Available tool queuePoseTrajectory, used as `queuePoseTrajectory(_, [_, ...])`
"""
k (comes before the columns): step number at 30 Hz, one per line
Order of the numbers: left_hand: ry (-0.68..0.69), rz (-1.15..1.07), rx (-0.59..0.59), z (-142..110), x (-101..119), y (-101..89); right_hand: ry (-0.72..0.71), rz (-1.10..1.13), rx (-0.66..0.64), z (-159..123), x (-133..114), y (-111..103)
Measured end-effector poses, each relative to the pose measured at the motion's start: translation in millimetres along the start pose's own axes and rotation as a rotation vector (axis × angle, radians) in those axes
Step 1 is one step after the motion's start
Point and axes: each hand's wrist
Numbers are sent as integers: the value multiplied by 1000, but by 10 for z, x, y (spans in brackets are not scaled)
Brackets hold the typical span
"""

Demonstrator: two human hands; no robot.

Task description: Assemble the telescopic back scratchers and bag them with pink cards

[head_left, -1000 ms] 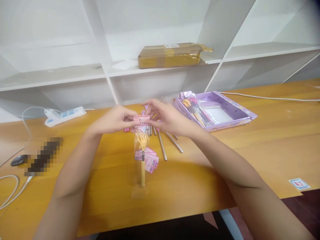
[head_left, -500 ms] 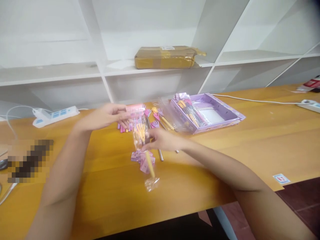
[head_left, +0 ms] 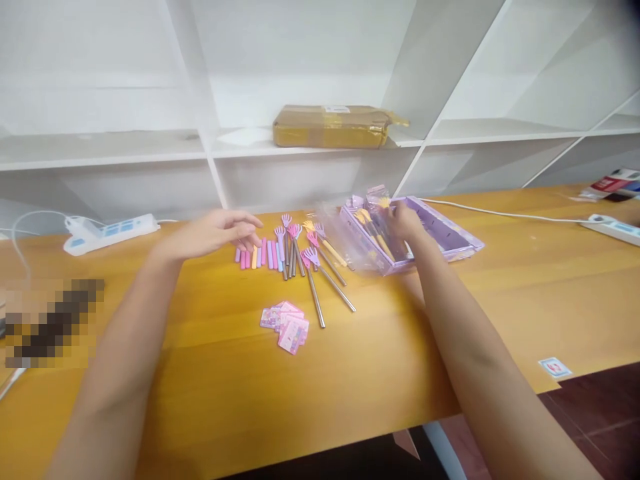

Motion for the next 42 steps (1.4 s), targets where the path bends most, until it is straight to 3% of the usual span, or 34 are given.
queuePoseTrajectory(7, [-10,-5,-18,1,-26,-32,143,-4,-64,27,191,40])
queuePoseTrajectory(14, [-5,7,-24,-4,-25,-23,168,248,-6,-66,203,-72])
queuePoseTrajectory(26, [59,45,-46,-1,-10,-1,189,587,-48,-56,159,-67])
queuePoseTrajectory(35, [81,79,-59,1,3,4,178,581,-62,3,246,-26])
queuePoseTrajectory(42, [77,99,-24,3,-20,-11,85,388,-12,58,274,51])
Point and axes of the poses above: each hand's wrist, its own z-axis towards the middle knuckle, its own y-axis out of the palm, x = y × z, and after that the axes turned 11 degrees about -z, right-handed
